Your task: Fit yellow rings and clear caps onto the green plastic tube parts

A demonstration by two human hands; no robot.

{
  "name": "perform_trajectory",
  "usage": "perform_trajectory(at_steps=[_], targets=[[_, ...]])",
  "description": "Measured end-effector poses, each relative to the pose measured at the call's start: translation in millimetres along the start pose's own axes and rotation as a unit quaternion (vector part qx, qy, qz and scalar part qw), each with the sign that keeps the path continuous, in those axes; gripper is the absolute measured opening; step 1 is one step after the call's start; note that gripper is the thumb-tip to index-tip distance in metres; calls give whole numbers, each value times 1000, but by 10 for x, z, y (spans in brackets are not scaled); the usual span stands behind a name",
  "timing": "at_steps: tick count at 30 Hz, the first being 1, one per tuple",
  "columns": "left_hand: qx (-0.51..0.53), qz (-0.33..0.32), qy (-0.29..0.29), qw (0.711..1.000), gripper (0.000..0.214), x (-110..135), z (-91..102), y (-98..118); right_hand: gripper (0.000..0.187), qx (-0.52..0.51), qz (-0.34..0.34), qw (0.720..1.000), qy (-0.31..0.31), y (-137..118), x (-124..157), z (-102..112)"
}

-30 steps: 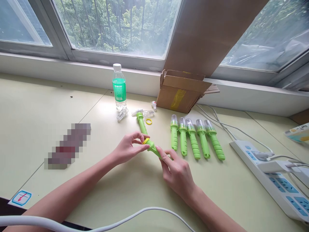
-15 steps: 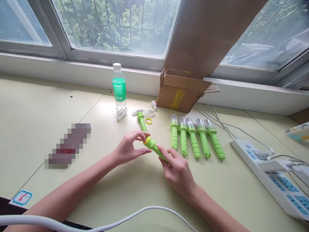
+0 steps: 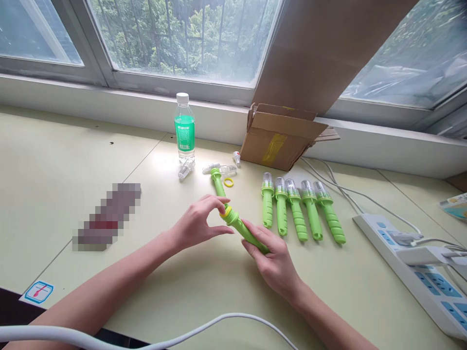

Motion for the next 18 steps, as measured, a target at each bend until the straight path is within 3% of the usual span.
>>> perform_trajectory(at_steps=[12,18], targets=[[-51,-37,46,997,21,59,-19,48,41,-134,-96,986,-20,94,0,-15],[-32,-53,89,994,23,76,-2,107,46,-192,-178,964,-45,205,65,-85]])
Point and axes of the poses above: each hand's wrist, its own x-axis away from the middle knuckle, its own z-axis out of the back of the hand, y = z × x, the point moved 8 cm from there along -x, towards the middle knuckle, and after that the axes turned 14 degrees about x, right-handed, at the moved point
